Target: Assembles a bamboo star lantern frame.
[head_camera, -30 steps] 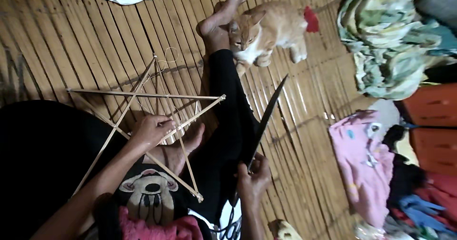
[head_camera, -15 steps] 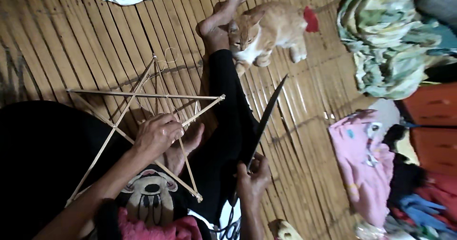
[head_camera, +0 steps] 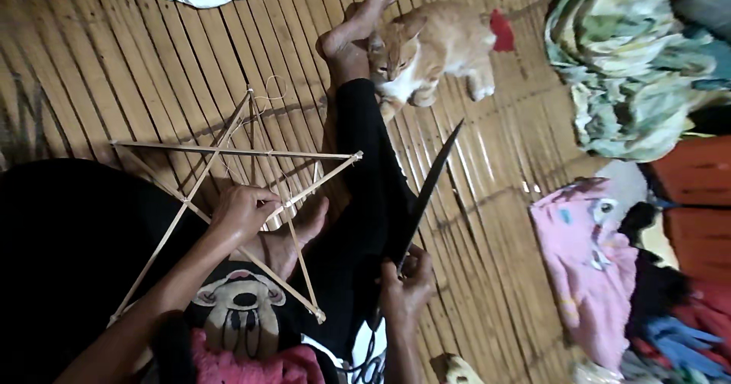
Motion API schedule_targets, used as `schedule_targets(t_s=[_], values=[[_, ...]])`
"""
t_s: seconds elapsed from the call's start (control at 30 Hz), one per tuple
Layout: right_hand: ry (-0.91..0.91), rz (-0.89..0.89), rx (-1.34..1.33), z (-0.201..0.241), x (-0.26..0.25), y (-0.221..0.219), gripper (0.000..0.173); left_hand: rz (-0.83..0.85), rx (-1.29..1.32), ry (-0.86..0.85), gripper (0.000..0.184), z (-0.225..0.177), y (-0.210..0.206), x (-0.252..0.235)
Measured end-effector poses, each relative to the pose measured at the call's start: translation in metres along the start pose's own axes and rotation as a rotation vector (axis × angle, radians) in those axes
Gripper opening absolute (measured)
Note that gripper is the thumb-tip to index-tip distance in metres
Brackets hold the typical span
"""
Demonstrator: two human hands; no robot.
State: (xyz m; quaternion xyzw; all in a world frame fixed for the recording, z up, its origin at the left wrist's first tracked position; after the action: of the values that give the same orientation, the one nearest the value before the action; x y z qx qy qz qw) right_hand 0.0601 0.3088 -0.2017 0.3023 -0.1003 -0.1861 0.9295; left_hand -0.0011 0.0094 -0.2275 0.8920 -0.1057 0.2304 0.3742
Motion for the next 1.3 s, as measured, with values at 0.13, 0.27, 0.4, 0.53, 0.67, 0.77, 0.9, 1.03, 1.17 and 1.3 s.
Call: schedule_targets(t_s=[0.13,0.27,0.4,0.53,0.67,0.77,0.9,1.03,1.17,1.3], values=[[-0.009,-0.008,-0.007,-0.002,0.000,0.001,0.046,0.082,0.158,0.053,0.015,0.007,-0.006,-0.007],[-0.009,-0.014,-0.007,-0.001,-0.001,0.000,0.046,0.153,0.242,0.065,0.014,0.011,-0.009,-0.010],[-0.011,-0.012,-0.004,-0.001,-0.001,0.000,0.046,0.124,0.270,0.029,0.007,0.012,-0.006,-0.013],[-0.012,-0.008,-0.020,-0.001,0.000,0.000,0.047,0.089,0.302,0.048,0.006,0.015,-0.006,-0.014],[-0.004,-0.007,-0.024,-0.001,-0.001,0.000,0.046,0.156,0.288,0.048,0.009,0.016,-0.009,-0.015],[0.007,-0.003,-0.027,-0.001,-0.001,0.000,0.046,0.104,0.322,0.076,0.011,0.014,-0.007,-0.014],[0.000,0.001,-0.027,0.000,0.000,0.000,0.047,0.109,0.450,0.159,0.017,0.008,-0.005,-0.013],[-0.011,-0.001,-0.037,-0.001,0.000,0.000,0.047,0.202,0.417,0.201,0.020,0.006,-0.009,-0.015],[0.000,-0.009,-0.033,-0.001,-0.001,0.000,0.047,0.237,0.338,0.153,0.016,0.009,-0.011,-0.019],[-0.009,-0.010,-0.041,-0.002,-0.001,0.000,0.047,0.219,0.227,0.064,0.018,0.010,-0.006,-0.020]])
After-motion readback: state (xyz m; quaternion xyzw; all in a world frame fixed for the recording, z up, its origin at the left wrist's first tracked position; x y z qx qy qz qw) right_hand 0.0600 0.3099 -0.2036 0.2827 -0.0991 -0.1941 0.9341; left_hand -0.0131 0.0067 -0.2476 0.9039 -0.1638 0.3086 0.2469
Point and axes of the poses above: each hand's wrist, its own x-axis away from the middle knuckle, its own y-axis out of the back of the hand, z = x × y, the point moved 5 cm from there along -x, towards the middle knuckle, and after that the axes turned 9 degrees about -x, right-handed, at the moved point
